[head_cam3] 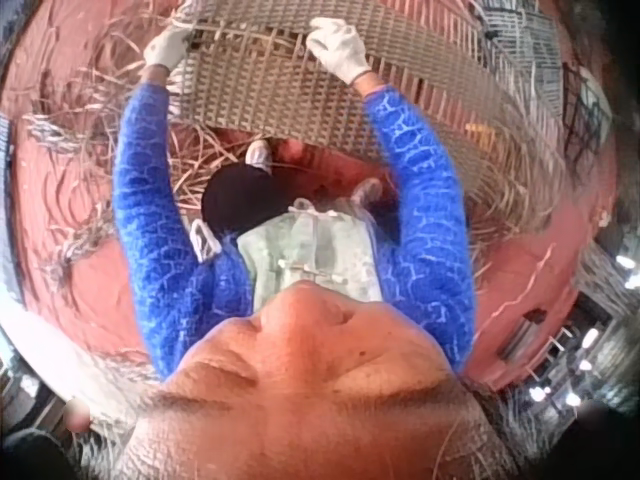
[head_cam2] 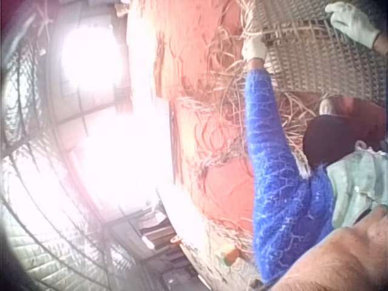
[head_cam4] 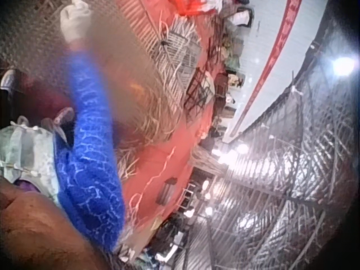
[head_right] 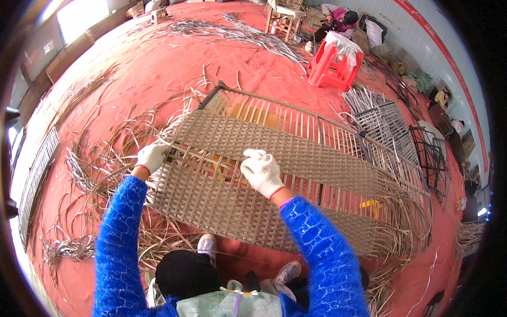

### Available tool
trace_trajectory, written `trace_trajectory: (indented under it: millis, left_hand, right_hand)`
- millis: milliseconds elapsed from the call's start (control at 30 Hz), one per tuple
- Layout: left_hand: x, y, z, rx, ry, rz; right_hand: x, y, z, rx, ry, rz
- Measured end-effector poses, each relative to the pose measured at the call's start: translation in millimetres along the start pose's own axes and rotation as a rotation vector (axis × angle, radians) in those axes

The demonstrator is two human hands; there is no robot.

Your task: The person weaves a flat mat by hand, interlacing flexible strips through a metal frame. They repeatedly pull strips through the weave, adjust tension, and trim excess material with a small knife.

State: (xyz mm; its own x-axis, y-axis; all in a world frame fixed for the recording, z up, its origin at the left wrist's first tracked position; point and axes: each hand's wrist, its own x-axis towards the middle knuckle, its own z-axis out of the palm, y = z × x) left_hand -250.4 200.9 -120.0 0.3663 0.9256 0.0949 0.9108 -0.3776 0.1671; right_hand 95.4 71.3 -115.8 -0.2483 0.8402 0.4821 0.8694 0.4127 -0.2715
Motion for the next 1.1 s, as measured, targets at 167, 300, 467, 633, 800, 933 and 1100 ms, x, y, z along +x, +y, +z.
trace_trajectory:
  millis: [167,300,467,633,800,933,1100]
  left_hand:
    - [-1.5,4.9,-3.7,-0.019,0.002,0.007]
    - [-2.6,3.2,-1.8,-0.157,-0.028,0.087]
    - [10.3,-5.9,16.2,-0.048,0.073,0.129]
    - [9.2,-17.0,24.0,-0.041,0.109,0.051]
    - [9.5,-15.5,25.1,-0.02,0.106,0.017]
    - [10.6,-17.3,26.7,-0.06,0.098,0.035]
    - [10.6,-16.5,27.3,-0.035,0.098,-0.016]
  right_hand:
    - [-5.1,-6.4,20.9,-0.278,-0.157,-0.002]
    - [7.1,-8.6,49.2,-0.183,-0.184,0.297]
    - [9.8,-6.5,62.8,0.049,-0.212,0.585]
    - [9.8,-12.8,80.4,0.225,-0.023,0.784]
    - [12.2,-14.7,88.2,-0.163,-0.177,0.63]
    - [11.7,-17.9,78.3,-0.259,-0.317,0.585]
    - [14.3,-25.3,69.1,-0.376,-0.356,0.549]
